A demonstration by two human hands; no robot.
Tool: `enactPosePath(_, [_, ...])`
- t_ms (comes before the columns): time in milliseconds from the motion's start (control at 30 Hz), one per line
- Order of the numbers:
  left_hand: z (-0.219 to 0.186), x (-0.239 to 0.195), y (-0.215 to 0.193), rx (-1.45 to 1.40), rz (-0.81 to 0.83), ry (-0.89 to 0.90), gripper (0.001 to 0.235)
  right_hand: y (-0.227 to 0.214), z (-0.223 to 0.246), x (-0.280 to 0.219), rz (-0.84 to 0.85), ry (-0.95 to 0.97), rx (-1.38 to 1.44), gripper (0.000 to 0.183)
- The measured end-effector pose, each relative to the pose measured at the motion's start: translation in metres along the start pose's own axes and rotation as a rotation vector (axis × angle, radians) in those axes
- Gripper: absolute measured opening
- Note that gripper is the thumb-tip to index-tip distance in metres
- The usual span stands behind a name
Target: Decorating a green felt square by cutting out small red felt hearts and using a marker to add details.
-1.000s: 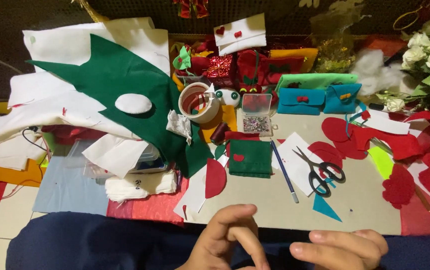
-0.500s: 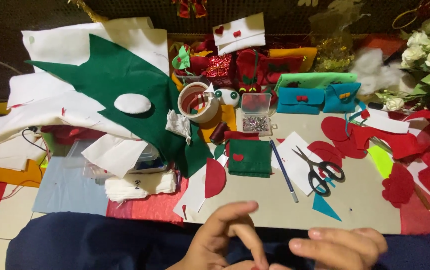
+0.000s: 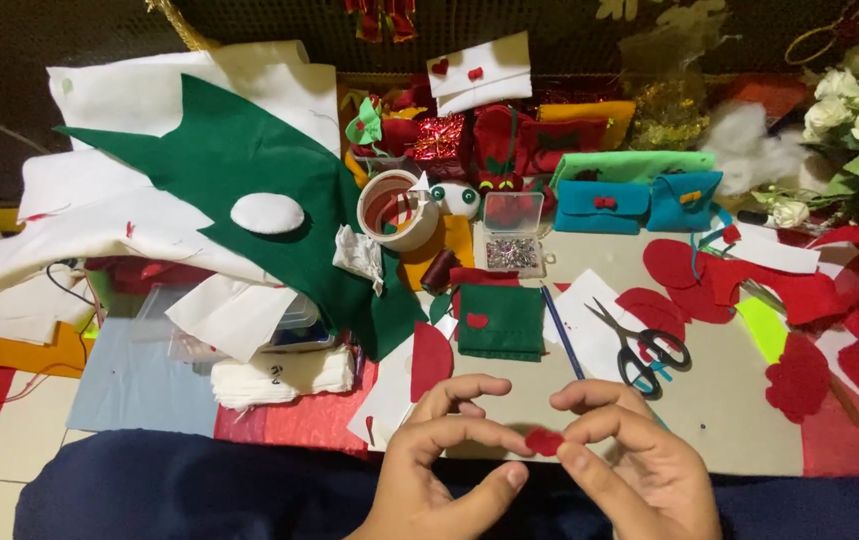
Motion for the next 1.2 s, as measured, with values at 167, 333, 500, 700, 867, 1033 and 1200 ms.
enactPosePath(167, [0.019,-0.003,-0.003,-0.075,-0.096,-0.087,0.008,0.008,-0.002,0.001,0.064,0.006,-0.116,0.008])
enactPosePath(333, [0.014,-0.002,-0.004,-0.031,-0.109,-0.027,0.009,0.014,0.005,0.001,0.02,-0.083,-0.153,0.005])
enactPosePath(500, [0.016,-0.007,-0.003,-0.094,-0.177,-0.094,0.012,0.015,0.008,-0.001,0.025,-0.129,-0.202,0.004])
enactPosePath(700, [0.007,-0.004,-0.009,-0.008,-0.168,-0.091,0.01,0.013,0.018,-0.001,-0.029,-0.165,-0.228,0.005])
enactPosePath(867, [0.01,0.002,-0.007,0.037,-0.052,-0.092,0.014,0.01,0.0,0.004,-0.008,0.024,-0.162,0.011])
enactPosePath(1033, [0.018,0.0,-0.006,-0.034,-0.127,-0.078,0.011,0.014,-0.001,0.004,0.014,-0.001,-0.218,0.01])
enactPosePath(1200, [0.018,0.0,-0.006,-0.001,-0.108,-0.13,0.006,0.014,0.005,0.0,-0.06,0.008,-0.348,0.009])
Point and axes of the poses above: each hand's wrist, its own x-axis towards the middle knuckle, its own y-axis out of the palm, z = x × y, the point moved 9 cm from there along x, towards the middle knuckle, and after that the axes turned 9 degrees about z, right-handed, at the moved point
